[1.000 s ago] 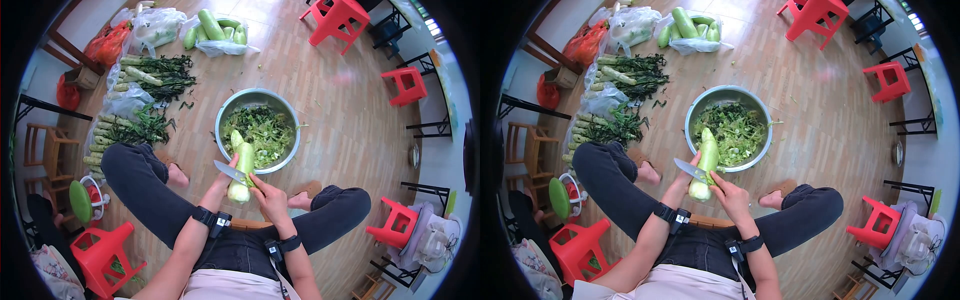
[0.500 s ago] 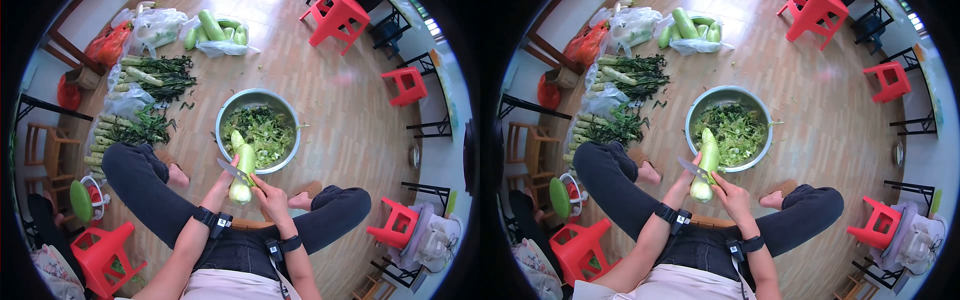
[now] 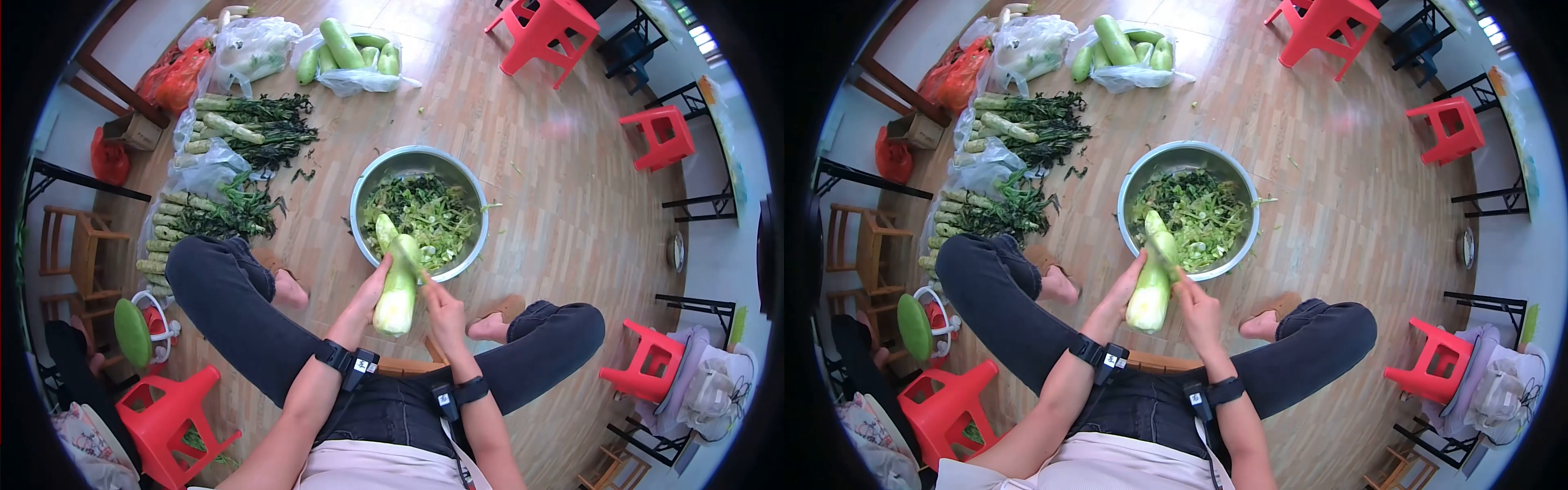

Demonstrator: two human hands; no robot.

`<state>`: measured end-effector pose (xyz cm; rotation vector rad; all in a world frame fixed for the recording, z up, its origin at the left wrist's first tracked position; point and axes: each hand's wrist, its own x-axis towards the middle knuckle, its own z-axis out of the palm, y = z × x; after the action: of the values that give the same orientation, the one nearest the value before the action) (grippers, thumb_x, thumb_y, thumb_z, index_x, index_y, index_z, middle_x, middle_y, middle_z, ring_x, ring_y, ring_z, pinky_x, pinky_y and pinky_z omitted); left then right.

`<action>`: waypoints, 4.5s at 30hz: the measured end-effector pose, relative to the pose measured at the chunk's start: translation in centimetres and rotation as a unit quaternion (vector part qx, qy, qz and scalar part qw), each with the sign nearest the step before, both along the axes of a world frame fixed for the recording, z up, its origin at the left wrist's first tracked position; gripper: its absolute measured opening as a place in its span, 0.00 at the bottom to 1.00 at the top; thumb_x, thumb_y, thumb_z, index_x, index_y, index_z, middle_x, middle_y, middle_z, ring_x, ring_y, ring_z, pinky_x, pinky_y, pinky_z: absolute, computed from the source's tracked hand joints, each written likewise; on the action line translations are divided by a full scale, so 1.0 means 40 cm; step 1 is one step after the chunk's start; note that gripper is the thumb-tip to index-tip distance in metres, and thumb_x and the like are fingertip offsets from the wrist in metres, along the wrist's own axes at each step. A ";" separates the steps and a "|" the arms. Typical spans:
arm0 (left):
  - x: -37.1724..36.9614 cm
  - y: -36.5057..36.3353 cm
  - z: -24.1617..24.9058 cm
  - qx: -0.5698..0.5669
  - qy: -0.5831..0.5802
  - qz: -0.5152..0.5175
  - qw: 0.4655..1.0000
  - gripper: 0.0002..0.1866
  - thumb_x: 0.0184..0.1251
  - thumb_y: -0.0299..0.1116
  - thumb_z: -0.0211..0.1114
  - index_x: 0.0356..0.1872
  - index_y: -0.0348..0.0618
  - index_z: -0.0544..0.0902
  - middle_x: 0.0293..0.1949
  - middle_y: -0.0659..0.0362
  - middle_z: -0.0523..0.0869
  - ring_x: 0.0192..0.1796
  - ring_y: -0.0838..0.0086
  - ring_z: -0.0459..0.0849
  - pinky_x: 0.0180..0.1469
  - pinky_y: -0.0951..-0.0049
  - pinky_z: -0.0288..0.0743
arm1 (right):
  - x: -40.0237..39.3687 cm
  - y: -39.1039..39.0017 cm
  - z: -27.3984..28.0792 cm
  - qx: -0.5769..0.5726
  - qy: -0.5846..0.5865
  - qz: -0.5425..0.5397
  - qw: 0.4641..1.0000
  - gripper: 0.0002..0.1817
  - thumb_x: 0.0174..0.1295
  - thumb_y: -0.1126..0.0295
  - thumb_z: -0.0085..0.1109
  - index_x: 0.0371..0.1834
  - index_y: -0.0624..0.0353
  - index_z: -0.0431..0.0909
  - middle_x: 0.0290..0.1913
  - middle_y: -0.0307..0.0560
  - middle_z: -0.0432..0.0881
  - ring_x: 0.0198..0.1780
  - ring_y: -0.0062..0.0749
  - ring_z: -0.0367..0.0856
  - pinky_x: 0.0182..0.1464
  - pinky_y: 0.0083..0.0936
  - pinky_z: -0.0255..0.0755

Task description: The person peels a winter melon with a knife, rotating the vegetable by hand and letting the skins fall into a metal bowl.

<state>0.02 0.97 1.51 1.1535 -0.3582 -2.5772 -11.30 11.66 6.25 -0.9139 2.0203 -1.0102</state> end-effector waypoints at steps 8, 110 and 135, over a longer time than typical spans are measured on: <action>0.010 -0.020 -0.007 0.048 0.064 0.011 0.997 0.30 0.65 0.59 0.46 0.52 0.41 0.71 0.39 0.54 0.81 0.36 0.69 0.82 0.37 0.68 0.79 | 0.041 0.028 0.078 -0.013 -0.043 0.051 0.998 0.18 0.62 0.65 0.52 0.56 0.44 0.73 0.16 0.40 0.70 0.20 0.14 0.62 0.24 0.17 0.61; -0.012 0.020 0.035 0.018 0.050 0.017 0.998 0.31 0.60 0.57 0.55 0.53 0.40 0.69 0.41 0.56 0.80 0.39 0.72 0.81 0.40 0.71 0.78 | 0.024 0.024 0.054 -0.035 0.086 0.009 0.996 0.19 0.58 0.58 0.57 0.54 0.38 0.75 0.21 0.48 0.78 0.20 0.35 0.77 0.25 0.28 0.68; 0.006 -0.036 0.063 0.028 0.108 0.026 0.993 0.33 0.65 0.58 0.45 0.53 0.34 0.67 0.38 0.47 0.79 0.39 0.63 0.81 0.41 0.64 0.79 | 0.030 0.036 0.089 -0.003 0.113 0.076 0.991 0.20 0.57 0.59 0.57 0.55 0.39 0.74 0.22 0.47 0.78 0.21 0.35 0.78 0.26 0.27 0.70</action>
<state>0.27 -0.46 4.04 0.8773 -0.2046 -2.6481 -10.11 13.09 9.82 -1.2121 2.0940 -0.8634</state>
